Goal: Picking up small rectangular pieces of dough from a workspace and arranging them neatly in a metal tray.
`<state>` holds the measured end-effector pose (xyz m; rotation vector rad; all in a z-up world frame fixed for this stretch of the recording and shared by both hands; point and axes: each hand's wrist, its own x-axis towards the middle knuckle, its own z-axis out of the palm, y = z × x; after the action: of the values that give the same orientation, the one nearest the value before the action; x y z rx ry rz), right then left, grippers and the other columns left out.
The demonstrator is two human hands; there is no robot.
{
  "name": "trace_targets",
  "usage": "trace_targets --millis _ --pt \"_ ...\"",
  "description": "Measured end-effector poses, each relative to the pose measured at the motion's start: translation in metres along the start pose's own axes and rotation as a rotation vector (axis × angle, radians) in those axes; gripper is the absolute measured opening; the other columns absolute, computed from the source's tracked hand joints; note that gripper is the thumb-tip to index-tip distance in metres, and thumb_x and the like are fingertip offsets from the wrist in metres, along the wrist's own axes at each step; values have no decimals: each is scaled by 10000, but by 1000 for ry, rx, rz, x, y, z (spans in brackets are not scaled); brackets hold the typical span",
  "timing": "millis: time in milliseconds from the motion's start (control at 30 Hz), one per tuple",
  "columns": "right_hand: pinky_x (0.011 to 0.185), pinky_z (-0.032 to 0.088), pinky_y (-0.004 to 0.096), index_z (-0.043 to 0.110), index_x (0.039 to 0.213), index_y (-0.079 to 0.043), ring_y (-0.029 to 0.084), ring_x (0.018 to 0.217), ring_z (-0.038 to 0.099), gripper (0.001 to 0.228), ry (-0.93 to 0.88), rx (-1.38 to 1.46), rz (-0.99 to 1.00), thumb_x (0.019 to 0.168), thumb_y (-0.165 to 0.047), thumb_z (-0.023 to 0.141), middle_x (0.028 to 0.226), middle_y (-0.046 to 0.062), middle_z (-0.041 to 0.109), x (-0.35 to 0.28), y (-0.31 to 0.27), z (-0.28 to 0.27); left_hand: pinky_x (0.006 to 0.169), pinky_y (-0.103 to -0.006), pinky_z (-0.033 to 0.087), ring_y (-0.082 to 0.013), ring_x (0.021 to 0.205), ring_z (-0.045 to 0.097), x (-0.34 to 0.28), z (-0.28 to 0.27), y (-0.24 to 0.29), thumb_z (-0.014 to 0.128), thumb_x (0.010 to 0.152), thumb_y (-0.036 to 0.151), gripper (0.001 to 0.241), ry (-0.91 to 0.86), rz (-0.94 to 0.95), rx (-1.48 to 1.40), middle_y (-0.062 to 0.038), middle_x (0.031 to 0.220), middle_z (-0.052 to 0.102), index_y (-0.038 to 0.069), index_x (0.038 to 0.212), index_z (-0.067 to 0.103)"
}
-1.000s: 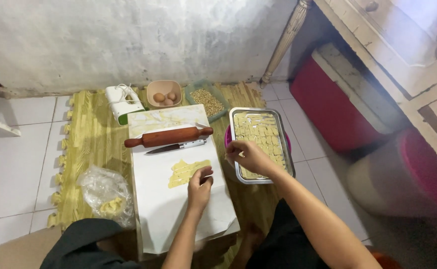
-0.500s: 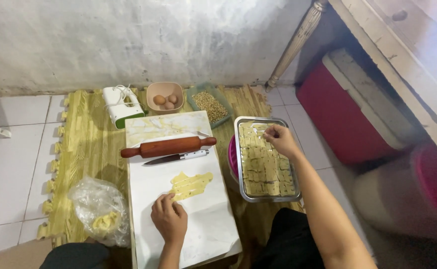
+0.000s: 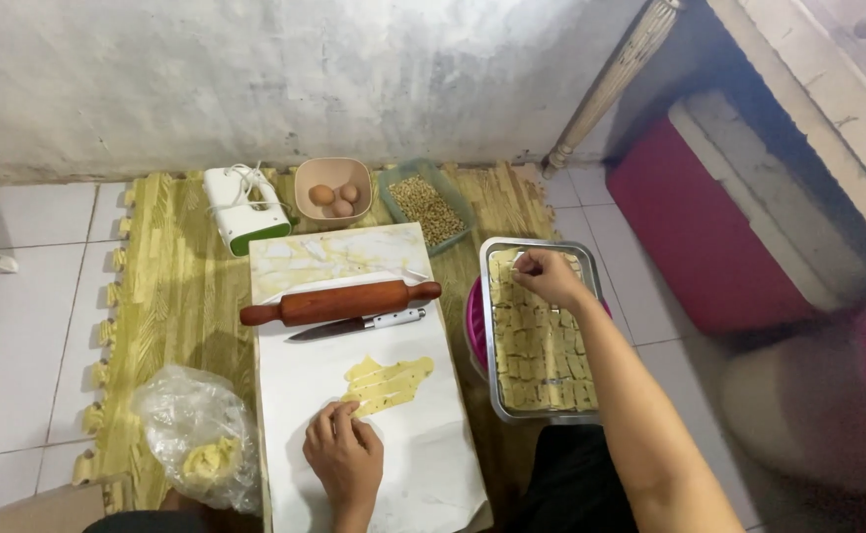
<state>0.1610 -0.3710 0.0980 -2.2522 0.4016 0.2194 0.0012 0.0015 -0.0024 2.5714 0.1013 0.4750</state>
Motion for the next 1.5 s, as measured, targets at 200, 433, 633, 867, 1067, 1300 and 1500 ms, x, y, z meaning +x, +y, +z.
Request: trace_targets --millis 200,433,633,867,1067,1300,1500 --pt "725 550 273 736 962 -52 148 740 647 113 35 -57 -17 857 -23 765 842 46 714 5 3 1 951 -424 443 -255 1121 598 2 -4 3 628 818 32 274 -42 -20 4 -43 1152 642 138 1067 672" --pt "716 552 275 734 955 -56 153 736 659 132 76 -116 -58 834 -24 775 841 42 719 4 1 2 950 -436 442 -258 1135 591 2 -7 6 624 811 23 281 -42 -26 -15 -44 1152 632 130 1066 678" --pt "743 534 288 734 922 -67 167 755 646 140 113 -164 -74 805 -3 778 838 39 709 2 -4 5 954 -424 443 -254 1134 597 2 -4 4 631 819 31 267 -20 -22 -3 -36 1150 643 135 1060 679" --pt "747 541 367 721 1029 -135 206 796 681 199 125 -452 -104 836 -115 764 886 22 745 -2 -17 7 945 -430 446 -254 1116 592 2 -5 4 624 820 30 270 -22 -16 -4 -32 1164 639 140 1063 665" --pt "724 546 378 711 1137 -159 217 809 692 305 144 -496 -95 837 -131 757 901 26 744 -5 -23 6 939 -424 450 -256 1118 597 1 -3 3 631 817 32 272 -11 -4 -8 -38 1151 644 132 1067 669" --pt "731 549 354 708 1183 -121 204 814 691 284 147 -486 -40 932 -253 714 940 53 739 -10 -28 3 991 -425 463 -263 1130 571 0 -1 3 620 821 22 386 55 -12 -34 -66 1221 585 71 1202 658" --pt "684 524 355 715 1070 -97 203 727 669 218 178 -432 -259 863 -163 736 875 23 729 -27 -37 12 1001 -434 486 -307 1166 561 0 -5 6 636 832 85 448 124 35 -34 -131 1278 568 -14 1269 637"
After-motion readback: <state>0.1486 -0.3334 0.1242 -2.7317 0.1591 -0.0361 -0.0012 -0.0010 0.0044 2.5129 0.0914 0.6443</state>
